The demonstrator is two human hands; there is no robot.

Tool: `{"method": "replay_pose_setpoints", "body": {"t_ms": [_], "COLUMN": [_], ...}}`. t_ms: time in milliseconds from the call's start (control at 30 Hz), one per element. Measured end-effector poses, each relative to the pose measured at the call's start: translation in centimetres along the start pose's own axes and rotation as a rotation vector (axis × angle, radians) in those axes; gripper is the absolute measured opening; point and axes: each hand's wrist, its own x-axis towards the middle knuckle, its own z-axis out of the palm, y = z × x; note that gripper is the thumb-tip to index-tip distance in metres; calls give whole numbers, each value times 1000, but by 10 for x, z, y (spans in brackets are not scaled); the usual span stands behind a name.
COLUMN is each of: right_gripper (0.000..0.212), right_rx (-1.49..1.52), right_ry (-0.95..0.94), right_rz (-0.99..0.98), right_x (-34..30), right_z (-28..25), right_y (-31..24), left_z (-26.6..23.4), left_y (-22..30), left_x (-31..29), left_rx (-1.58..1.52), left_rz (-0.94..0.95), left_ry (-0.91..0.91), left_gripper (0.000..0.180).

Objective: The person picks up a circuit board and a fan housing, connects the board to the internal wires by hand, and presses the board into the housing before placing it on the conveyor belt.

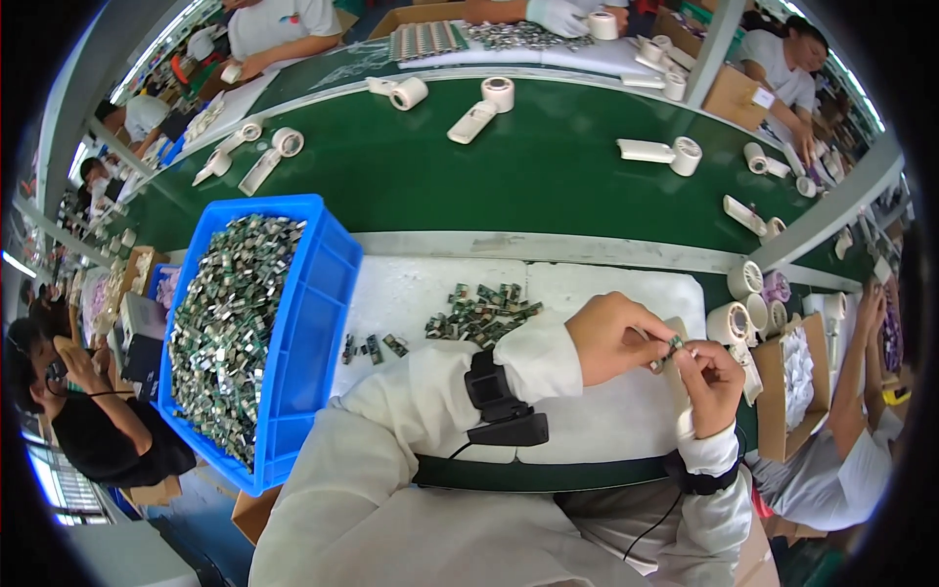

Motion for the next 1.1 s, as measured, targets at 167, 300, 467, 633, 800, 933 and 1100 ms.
{"method": "replay_pose_setpoints", "body": {"t_ms": [167, 300, 467, 633, 800, 933, 1100], "right_gripper": [14, 17, 19, 18, 17, 15, 14], "right_rx": [126, 165, 50, -186, 113, 275, 209], "right_ry": [112, 80, 37, -140, -102, -112, -148], "right_rz": [-23, 32, -88, -41, 100, 145, 122], "right_x": [3, 1, 3, 8, 7, 11, 9], "right_z": [-3, 0, -4, -7, -7, -8, -9], "right_y": [6, -2, -7, -6, 1, 3, 2], "left_z": [13, 18, 18, -5, 3, 4, 7], "left_y": [-2, 0, -5, -13, 7, 8, 9], "left_x": [3, 0, 2, 6, 6, 7, 8], "left_rx": [-208, -210, -86, 114, 60, -32, -78], "left_rz": [-131, -164, -78, -142, -214, -228, -211], "left_ry": [58, 65, 99, -17, -10, 18, 80], "left_gripper": [27, 27, 25, 24, 25, 25, 22]}}
